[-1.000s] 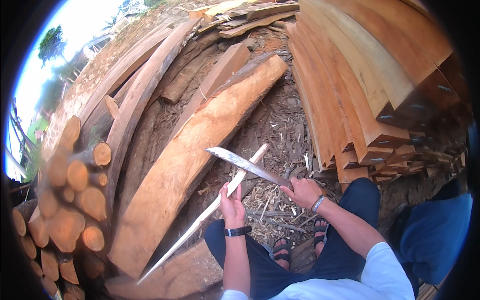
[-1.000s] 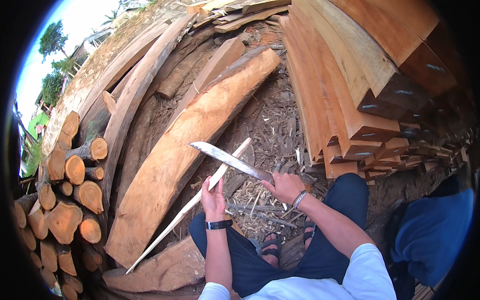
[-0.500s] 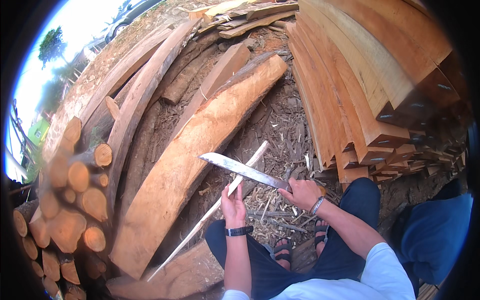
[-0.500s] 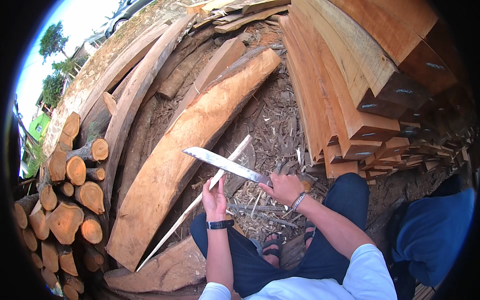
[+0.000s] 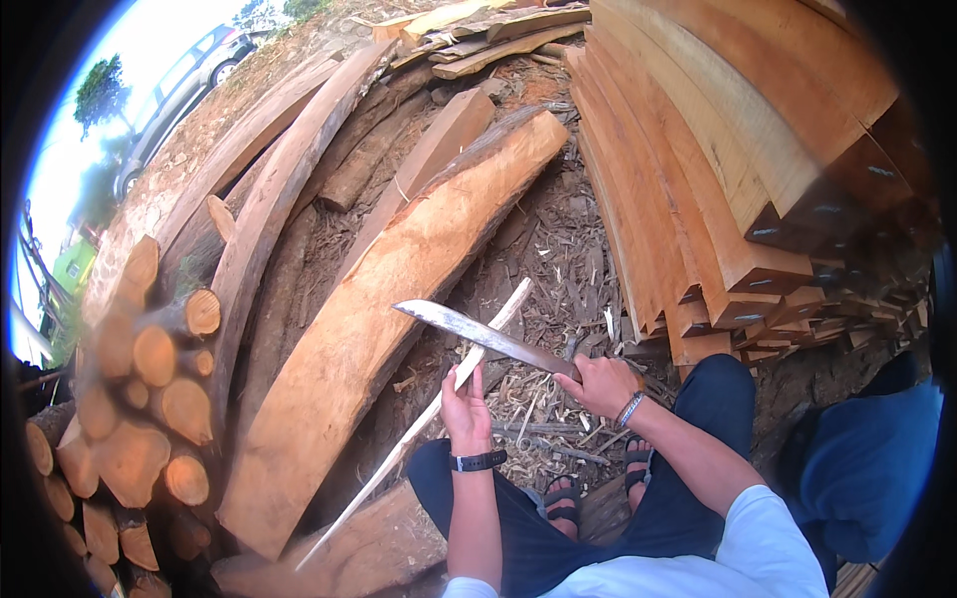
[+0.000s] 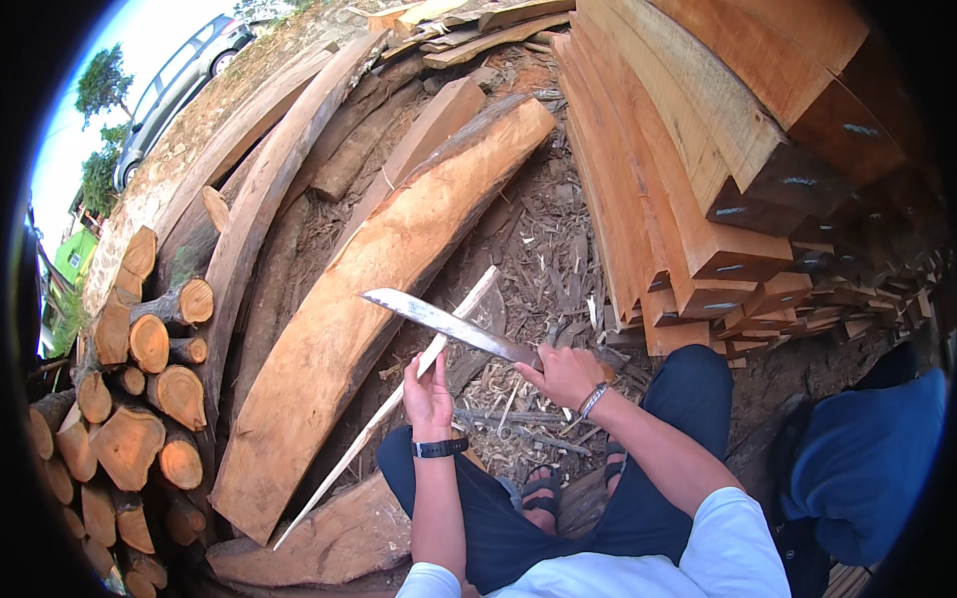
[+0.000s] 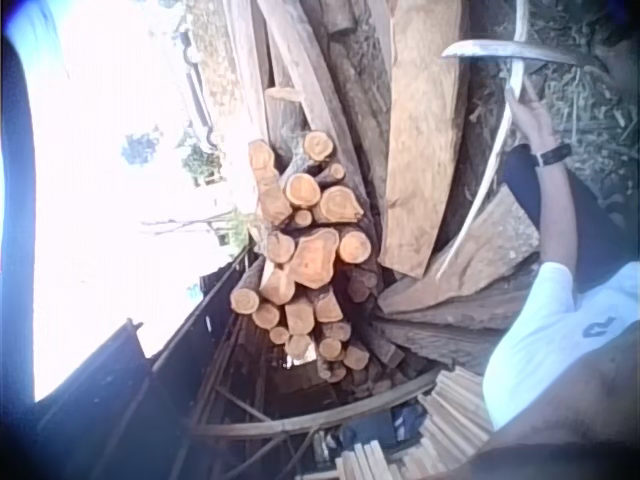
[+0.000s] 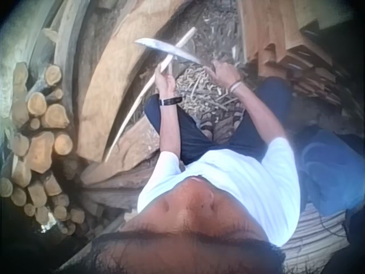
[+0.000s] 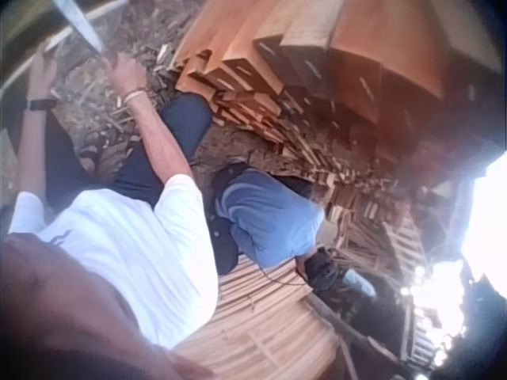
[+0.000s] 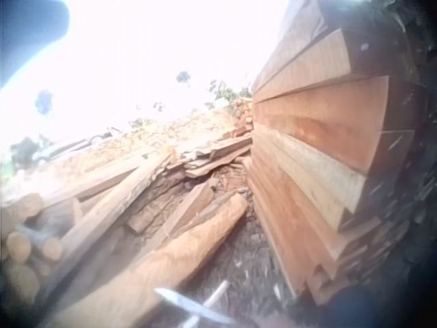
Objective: The person uses a large knife to whittle a thin piece of wood, shaving off small sections repeatedly.
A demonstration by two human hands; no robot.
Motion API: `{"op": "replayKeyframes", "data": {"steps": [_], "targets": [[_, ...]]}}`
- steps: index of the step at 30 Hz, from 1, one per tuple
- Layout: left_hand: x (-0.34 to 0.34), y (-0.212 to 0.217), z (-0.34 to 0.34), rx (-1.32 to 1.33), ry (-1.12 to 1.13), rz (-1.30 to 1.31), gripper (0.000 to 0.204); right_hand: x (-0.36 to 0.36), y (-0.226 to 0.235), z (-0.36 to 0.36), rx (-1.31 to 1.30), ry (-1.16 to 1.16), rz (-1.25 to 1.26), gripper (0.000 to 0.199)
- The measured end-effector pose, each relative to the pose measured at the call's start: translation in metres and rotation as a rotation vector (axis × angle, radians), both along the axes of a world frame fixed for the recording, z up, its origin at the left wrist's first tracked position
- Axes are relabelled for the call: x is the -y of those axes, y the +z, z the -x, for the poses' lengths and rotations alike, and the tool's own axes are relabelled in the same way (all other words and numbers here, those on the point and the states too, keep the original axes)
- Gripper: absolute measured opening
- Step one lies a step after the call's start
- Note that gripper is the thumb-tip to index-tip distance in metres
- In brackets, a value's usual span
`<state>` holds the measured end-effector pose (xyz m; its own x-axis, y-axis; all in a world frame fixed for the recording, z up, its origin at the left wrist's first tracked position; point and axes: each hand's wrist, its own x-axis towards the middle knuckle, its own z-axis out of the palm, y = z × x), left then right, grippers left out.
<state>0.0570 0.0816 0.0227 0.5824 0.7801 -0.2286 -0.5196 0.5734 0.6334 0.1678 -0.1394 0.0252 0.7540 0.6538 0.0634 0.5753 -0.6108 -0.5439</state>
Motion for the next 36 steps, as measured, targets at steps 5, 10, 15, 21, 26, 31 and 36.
{"op": "replayKeyframes", "data": {"steps": [5,10,15,21,26,31,36], "targets": [[-0.001,0.000,-0.001,-0.011,-0.030,0.033,0.024,0.001,-0.002,-0.002,0.020,0.011,0.014,0.065],[0.000,0.001,-0.001,-0.023,-0.022,0.039,0.023,0.001,-0.004,0.000,0.039,0.039,0.017,0.065],[0.002,-0.005,-0.003,-0.035,0.009,0.035,0.022,-0.002,0.001,0.004,0.028,0.080,0.027,0.063],[0.001,0.000,0.000,-0.033,-0.013,0.026,0.023,0.001,-0.006,-0.004,-0.042,-0.070,-0.007,0.062],[0.005,0.000,-0.003,-0.039,-0.028,0.027,0.024,0.001,0.001,0.002,-0.018,0.001,0.040,0.064],[0.005,0.001,-0.002,-0.045,-0.053,0.019,0.023,0.003,0.003,-0.003,-0.025,-0.024,0.055,0.065],[0.010,-0.004,-0.005,-0.090,0.006,-0.018,0.022,-0.001,0.002,0.008,-0.015,0.046,0.033,0.066]]}}
